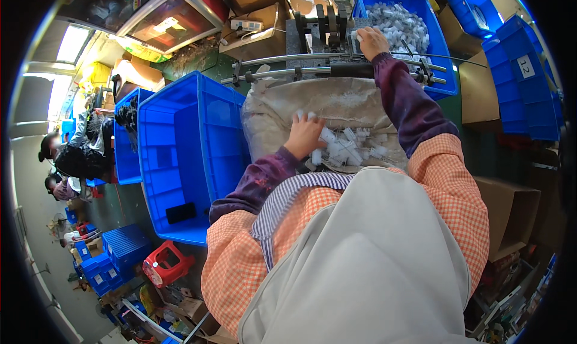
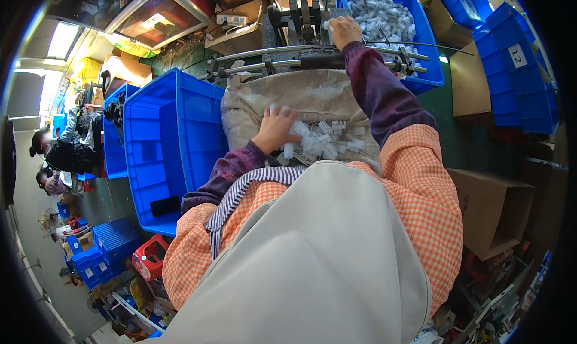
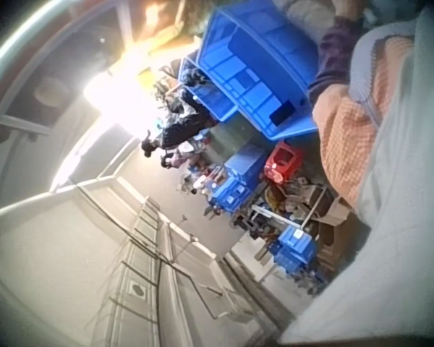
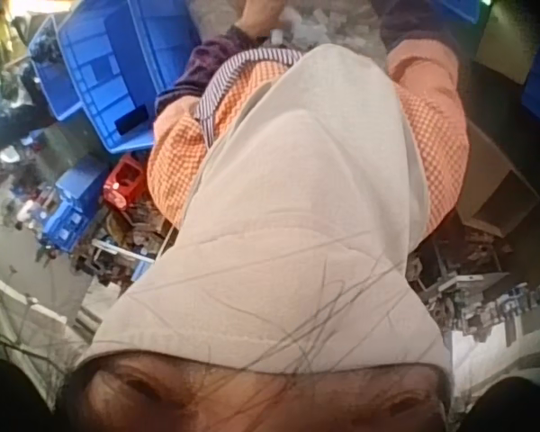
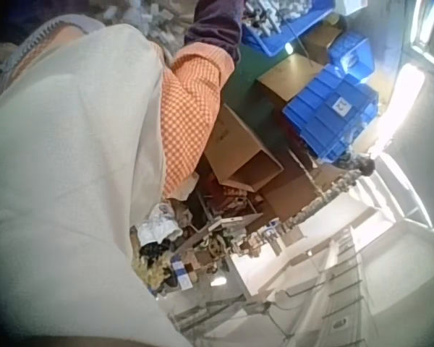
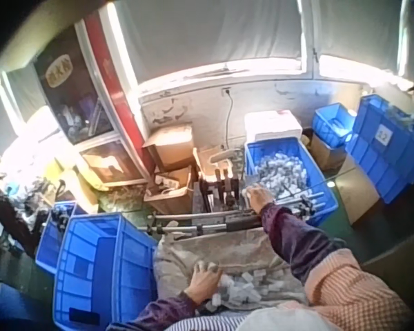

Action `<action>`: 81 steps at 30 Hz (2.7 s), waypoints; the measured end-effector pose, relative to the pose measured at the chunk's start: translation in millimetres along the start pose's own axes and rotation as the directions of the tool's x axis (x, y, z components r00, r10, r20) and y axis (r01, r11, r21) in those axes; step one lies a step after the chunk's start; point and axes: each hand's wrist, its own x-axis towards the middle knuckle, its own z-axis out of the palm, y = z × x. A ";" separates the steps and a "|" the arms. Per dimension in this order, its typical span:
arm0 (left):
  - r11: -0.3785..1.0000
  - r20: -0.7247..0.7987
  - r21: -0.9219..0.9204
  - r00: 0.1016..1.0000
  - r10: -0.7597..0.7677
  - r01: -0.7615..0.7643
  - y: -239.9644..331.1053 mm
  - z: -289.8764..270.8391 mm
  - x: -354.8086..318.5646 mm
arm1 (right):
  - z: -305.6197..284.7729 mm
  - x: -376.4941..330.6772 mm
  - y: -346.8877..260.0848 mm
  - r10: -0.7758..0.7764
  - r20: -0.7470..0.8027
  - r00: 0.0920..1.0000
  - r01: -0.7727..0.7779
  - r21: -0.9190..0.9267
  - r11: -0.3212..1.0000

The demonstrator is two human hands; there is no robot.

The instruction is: The person repeatedly picks up small white cotton-like pieces from a cloth on a table and places them into a blue bin. The person handles the pieces one at a time throughout the clip.

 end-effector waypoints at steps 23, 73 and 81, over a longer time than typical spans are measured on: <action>0.919 -0.250 -0.395 0.964 -0.089 -0.018 -12.2 -16.7 3.3 | -3.1 10.0 -9.1 0.286 0.182 0.941 -0.235 -0.257 0.937; 0.927 -0.301 -0.374 0.949 -0.097 -0.024 -2.6 -3.0 37.6 | -27.1 -14.0 -20.1 -0.036 0.101 0.994 0.011 0.236 0.972; 0.998 0.078 -0.036 0.996 0.050 -0.047 -2.6 27.2 -6.1 | 21.1 10.4 -8.1 0.051 0.081 0.995 -0.040 -0.139 0.989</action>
